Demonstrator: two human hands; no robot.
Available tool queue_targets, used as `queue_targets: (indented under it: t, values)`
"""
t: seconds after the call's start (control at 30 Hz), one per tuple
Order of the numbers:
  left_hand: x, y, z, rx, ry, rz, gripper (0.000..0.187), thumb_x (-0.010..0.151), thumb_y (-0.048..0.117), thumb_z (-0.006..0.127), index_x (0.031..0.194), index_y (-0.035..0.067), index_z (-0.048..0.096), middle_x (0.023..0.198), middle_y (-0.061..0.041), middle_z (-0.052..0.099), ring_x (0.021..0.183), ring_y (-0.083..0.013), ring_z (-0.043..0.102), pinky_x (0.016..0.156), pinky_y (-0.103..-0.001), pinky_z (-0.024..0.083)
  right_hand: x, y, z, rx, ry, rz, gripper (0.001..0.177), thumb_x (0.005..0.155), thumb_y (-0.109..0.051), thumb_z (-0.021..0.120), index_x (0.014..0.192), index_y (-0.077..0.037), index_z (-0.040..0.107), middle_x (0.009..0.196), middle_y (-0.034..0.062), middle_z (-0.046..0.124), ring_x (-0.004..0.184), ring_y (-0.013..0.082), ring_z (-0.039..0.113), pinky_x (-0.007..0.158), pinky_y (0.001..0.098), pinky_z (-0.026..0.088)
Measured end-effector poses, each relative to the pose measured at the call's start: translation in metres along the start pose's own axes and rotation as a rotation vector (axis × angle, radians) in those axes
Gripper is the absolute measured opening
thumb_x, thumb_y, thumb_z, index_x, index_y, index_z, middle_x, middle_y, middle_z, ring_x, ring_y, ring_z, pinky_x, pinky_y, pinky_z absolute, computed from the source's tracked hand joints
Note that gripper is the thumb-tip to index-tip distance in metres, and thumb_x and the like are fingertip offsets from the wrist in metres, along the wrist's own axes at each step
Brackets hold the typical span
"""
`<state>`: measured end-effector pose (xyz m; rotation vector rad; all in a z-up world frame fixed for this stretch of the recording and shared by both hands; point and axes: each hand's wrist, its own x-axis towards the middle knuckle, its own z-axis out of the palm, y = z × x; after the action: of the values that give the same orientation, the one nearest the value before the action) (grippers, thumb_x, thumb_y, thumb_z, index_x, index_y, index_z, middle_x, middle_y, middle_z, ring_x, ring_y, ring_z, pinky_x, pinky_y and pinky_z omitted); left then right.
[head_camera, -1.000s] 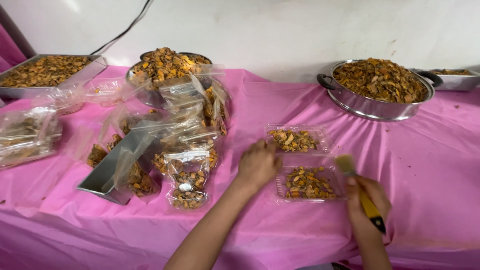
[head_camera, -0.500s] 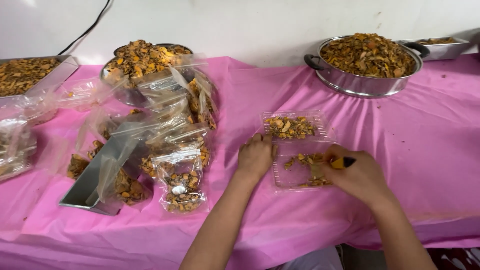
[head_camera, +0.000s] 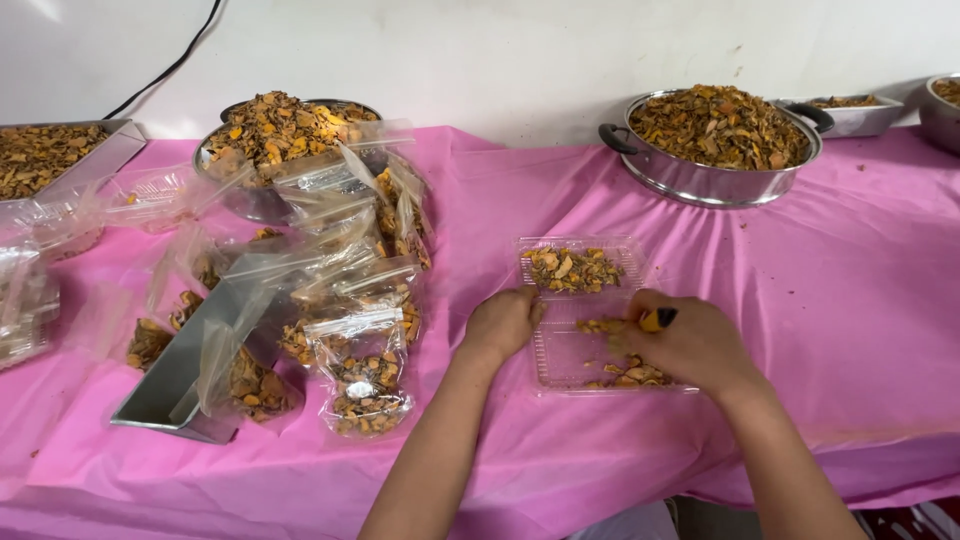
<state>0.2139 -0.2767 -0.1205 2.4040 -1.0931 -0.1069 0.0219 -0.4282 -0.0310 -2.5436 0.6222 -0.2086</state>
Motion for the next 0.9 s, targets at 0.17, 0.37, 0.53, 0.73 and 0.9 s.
queue_targets:
  t: [0.17,0.37,0.53,0.73,0.9]
  values:
    - [-0.008,0.007,-0.008,-0.001,-0.039,-0.010,0.045,0.103,0.035,0.045,0.136,0.008,0.062,0.122,-0.023,0.071,0.122,-0.0402,0.064,0.103,-0.054,0.051,-0.009,-0.024,0.014,0.286,0.104,-0.068,0.023,0.075,-0.028,0.073,0.096,-0.020,0.078,0.092,0.0094,0.083,0.098,0.0288,0.076,0.090,0.0383,0.054]
    - [-0.005,0.005,-0.008,-0.010,-0.040,0.006,0.045,0.103,0.035,0.046,0.135,0.008,0.062,0.121,-0.023,0.071,0.122,-0.0398,0.065,0.103,-0.052,0.051,0.022,0.004,0.031,0.142,0.070,-0.177,0.032,0.070,-0.042,0.080,0.100,-0.031,0.078,0.101,0.0027,0.083,0.108,0.0287,0.075,0.096,0.0403,0.056]
    - [-0.002,0.004,-0.006,0.003,-0.043,0.029,0.044,0.103,0.033,0.046,0.135,0.007,0.062,0.120,-0.024,0.071,0.120,-0.0408,0.065,0.102,-0.052,0.052,-0.010,-0.015,-0.019,-0.082,0.048,0.106,0.034,0.076,-0.051,0.070,0.101,-0.030,0.077,0.098,0.0087,0.081,0.106,0.0338,0.074,0.095,0.0410,0.055]
    - [-0.009,0.008,-0.011,0.003,-0.028,0.027,0.044,0.102,0.033,0.047,0.132,0.006,0.064,0.118,-0.025,0.071,0.120,-0.0418,0.065,0.102,-0.053,0.052,-0.028,-0.036,0.004,0.157,-0.200,-0.112,0.026,0.072,-0.032,0.078,0.097,-0.023,0.081,0.105,0.0114,0.084,0.119,0.0344,0.071,0.107,0.0460,0.050]
    - [-0.001,0.003,-0.005,-0.005,-0.019,0.037,0.043,0.103,0.032,0.047,0.133,0.007,0.063,0.118,-0.024,0.072,0.119,-0.0410,0.066,0.101,-0.052,0.052,-0.011,-0.021,-0.018,-0.210,-0.201,0.025,0.042,0.075,-0.054,0.069,0.105,-0.027,0.080,0.101,0.0095,0.082,0.107,0.0326,0.074,0.098,0.0421,0.056]
